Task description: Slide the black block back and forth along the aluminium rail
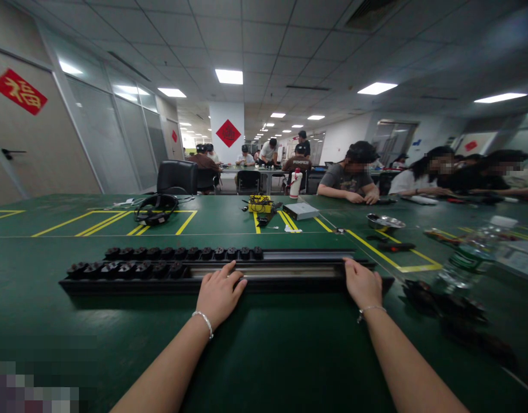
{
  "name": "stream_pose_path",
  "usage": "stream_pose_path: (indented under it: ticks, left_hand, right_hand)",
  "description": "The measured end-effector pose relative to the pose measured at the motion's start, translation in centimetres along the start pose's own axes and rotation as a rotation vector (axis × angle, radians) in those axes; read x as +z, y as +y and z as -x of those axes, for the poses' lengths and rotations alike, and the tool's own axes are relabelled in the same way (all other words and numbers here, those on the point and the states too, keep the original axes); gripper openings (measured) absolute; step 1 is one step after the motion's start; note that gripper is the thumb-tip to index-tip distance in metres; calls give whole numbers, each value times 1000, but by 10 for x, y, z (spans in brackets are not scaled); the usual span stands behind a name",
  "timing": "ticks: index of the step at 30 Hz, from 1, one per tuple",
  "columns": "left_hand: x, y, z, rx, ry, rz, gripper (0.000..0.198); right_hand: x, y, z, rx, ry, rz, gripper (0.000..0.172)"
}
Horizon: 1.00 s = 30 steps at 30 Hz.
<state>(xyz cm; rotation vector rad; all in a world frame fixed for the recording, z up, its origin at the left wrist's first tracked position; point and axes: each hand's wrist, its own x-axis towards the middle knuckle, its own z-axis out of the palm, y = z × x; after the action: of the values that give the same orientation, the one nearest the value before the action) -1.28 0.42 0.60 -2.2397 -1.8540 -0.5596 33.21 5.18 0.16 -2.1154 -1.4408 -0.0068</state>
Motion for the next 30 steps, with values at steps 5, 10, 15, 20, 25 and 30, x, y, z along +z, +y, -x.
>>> stream_pose_path:
  ticks: [5, 10, 15, 20, 25, 30]
  left_hand:
    - [0, -1, 0, -15, -10, 10, 38]
    - [-1, 0, 0, -18, -11, 17, 38]
    - [-2, 1, -1, -29, -30, 25, 38]
    - [0, 0, 0, -19, -14, 11, 39]
    - [-3, 2, 0, -25, -24, 16, 38]
    - [-5, 3, 0, -30, -42, 23, 38]
  right_hand:
    - [-1, -1, 1, -10, 7, 3, 49]
    - [-1, -1, 1, -15, 15, 16, 50]
    - [-1, -1, 1, -11, 4, 20, 51]
    - [-2, -3, 3, -11, 7, 25, 50]
    - [-2, -3, 3, -11, 20, 41, 48]
    - [-3, -5, 3, -18, 27, 33, 48]
